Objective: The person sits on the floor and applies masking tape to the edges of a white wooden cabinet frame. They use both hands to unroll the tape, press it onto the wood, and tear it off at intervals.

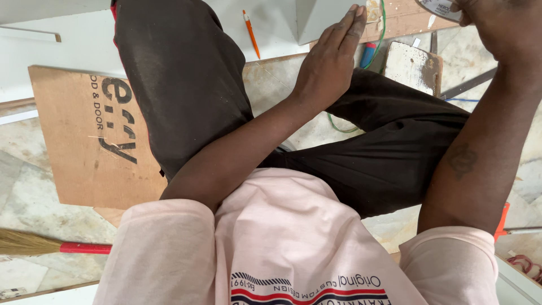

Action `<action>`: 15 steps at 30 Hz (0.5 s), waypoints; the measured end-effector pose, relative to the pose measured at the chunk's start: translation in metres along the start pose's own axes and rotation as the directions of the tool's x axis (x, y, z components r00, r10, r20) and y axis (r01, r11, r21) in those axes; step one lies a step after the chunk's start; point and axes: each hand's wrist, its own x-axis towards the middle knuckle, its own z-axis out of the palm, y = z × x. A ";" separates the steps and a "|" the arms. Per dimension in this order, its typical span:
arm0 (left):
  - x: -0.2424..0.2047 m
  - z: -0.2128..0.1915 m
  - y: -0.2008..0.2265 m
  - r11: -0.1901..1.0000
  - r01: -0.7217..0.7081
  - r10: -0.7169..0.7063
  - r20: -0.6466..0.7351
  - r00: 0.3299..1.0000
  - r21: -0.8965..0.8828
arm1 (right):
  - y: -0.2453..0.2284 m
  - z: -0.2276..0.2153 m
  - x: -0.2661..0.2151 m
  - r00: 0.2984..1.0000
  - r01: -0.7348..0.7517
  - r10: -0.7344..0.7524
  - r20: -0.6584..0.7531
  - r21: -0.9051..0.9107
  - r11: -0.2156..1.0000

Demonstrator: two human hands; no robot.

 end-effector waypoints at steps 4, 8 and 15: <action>0.000 -0.004 0.001 0.999 -0.001 0.001 0.006 1.000 -0.050 | -0.020 0.002 0.005 0.999 0.054 -0.054 -0.002 -0.024 0.998; -0.002 -0.004 0.001 0.999 0.006 -0.006 -0.003 1.000 -0.052 | -0.050 0.005 0.015 0.999 -0.004 0.003 0.032 0.016 1.000; -0.006 -0.025 0.014 0.968 0.174 -0.156 0.110 0.982 -0.182 | -0.109 0.005 0.026 0.982 -0.185 0.184 0.031 0.055 0.981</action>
